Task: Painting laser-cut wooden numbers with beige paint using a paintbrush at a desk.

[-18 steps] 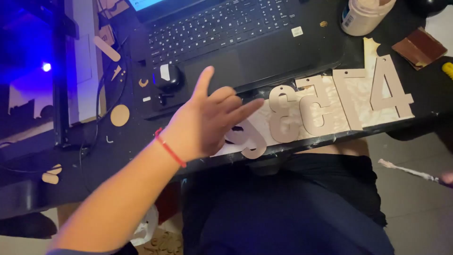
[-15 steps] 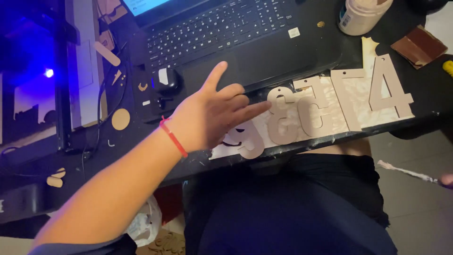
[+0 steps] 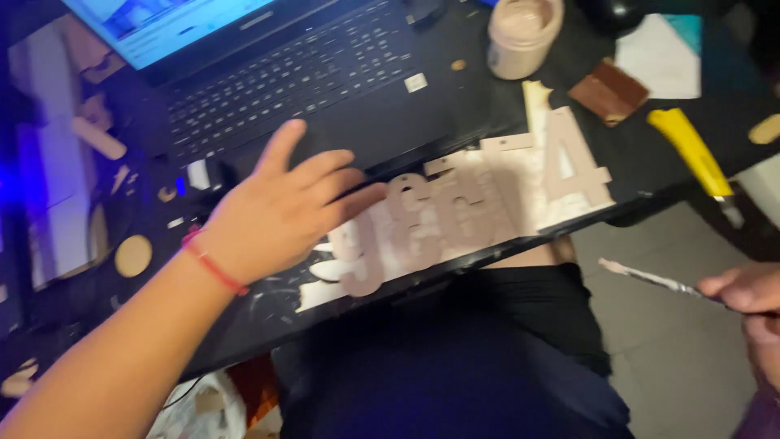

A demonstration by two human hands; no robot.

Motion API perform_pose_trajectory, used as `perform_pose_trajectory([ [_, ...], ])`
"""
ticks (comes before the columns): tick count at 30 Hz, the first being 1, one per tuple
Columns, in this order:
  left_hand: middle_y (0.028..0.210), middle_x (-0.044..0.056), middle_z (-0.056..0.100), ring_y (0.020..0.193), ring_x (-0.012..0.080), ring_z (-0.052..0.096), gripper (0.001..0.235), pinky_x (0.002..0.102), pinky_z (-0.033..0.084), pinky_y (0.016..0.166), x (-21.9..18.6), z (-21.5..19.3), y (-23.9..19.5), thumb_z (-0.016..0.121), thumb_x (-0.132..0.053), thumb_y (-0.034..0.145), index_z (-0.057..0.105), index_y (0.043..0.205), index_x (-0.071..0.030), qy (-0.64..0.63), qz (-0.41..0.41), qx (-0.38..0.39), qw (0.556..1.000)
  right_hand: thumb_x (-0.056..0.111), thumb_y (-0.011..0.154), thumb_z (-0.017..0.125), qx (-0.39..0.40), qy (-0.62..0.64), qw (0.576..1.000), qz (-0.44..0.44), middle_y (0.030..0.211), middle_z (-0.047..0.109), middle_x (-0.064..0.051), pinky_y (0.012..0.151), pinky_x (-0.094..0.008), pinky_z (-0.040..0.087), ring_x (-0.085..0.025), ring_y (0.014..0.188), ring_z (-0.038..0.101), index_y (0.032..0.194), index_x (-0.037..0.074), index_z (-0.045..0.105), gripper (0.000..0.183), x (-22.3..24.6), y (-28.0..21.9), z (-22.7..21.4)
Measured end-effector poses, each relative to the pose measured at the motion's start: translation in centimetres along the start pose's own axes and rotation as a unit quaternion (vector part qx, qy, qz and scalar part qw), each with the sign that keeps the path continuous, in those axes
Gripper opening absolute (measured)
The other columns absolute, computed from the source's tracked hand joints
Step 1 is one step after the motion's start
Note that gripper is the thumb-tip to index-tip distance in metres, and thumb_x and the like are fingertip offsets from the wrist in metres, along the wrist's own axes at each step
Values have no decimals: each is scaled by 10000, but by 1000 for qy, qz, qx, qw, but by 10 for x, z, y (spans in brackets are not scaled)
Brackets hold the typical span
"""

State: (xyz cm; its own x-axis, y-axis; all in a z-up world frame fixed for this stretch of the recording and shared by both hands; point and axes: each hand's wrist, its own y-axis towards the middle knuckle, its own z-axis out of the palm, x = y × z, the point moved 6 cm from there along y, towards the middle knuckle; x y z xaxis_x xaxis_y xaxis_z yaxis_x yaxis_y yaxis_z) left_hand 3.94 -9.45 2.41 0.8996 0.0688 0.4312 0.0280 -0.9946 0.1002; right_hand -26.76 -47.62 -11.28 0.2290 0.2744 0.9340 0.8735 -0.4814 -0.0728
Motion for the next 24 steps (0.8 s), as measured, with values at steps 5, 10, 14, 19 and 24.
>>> perform_pose_trajectory([
  [5,944,-6,661,964,209,644,265,557,310,1147,-19,-21,-7,599,-19,940,717,1123,-168,-78,-74,-64,992,263,1102,468,-104,86,978,-159,1257,550,-98,1068,-261,503,-208,1186,605,1197,92,472,196,-27,11,-17],
  [10,993,17,709,967,229,647,179,573,348,1096,-73,-14,-29,573,-92,924,696,1038,-154,-231,-124,-78,962,515,1056,529,-157,100,923,-338,1144,511,-113,1060,-404,650,-238,1007,619,1088,159,447,367,47,20,-2],
  [14,650,-104,623,721,131,630,172,389,399,1025,-107,27,-66,727,-391,789,670,669,-281,-311,-305,65,898,422,1088,430,-177,15,888,-424,955,509,-234,798,-456,662,-347,829,619,969,13,434,426,83,17,0],
  [19,496,-44,544,546,237,576,418,404,433,743,-128,46,-122,571,-533,792,584,493,-241,-294,-372,64,878,311,1133,365,-88,27,920,-381,972,526,-171,781,-355,642,-278,796,646,1045,13,497,338,104,22,6],
  [24,883,-37,677,830,228,636,260,422,402,866,-102,5,-122,773,-358,800,575,760,-195,-223,-471,-80,850,108,1118,469,-3,-249,965,-88,1070,702,-118,765,-323,505,-200,809,648,1049,-24,686,263,134,60,56],
])
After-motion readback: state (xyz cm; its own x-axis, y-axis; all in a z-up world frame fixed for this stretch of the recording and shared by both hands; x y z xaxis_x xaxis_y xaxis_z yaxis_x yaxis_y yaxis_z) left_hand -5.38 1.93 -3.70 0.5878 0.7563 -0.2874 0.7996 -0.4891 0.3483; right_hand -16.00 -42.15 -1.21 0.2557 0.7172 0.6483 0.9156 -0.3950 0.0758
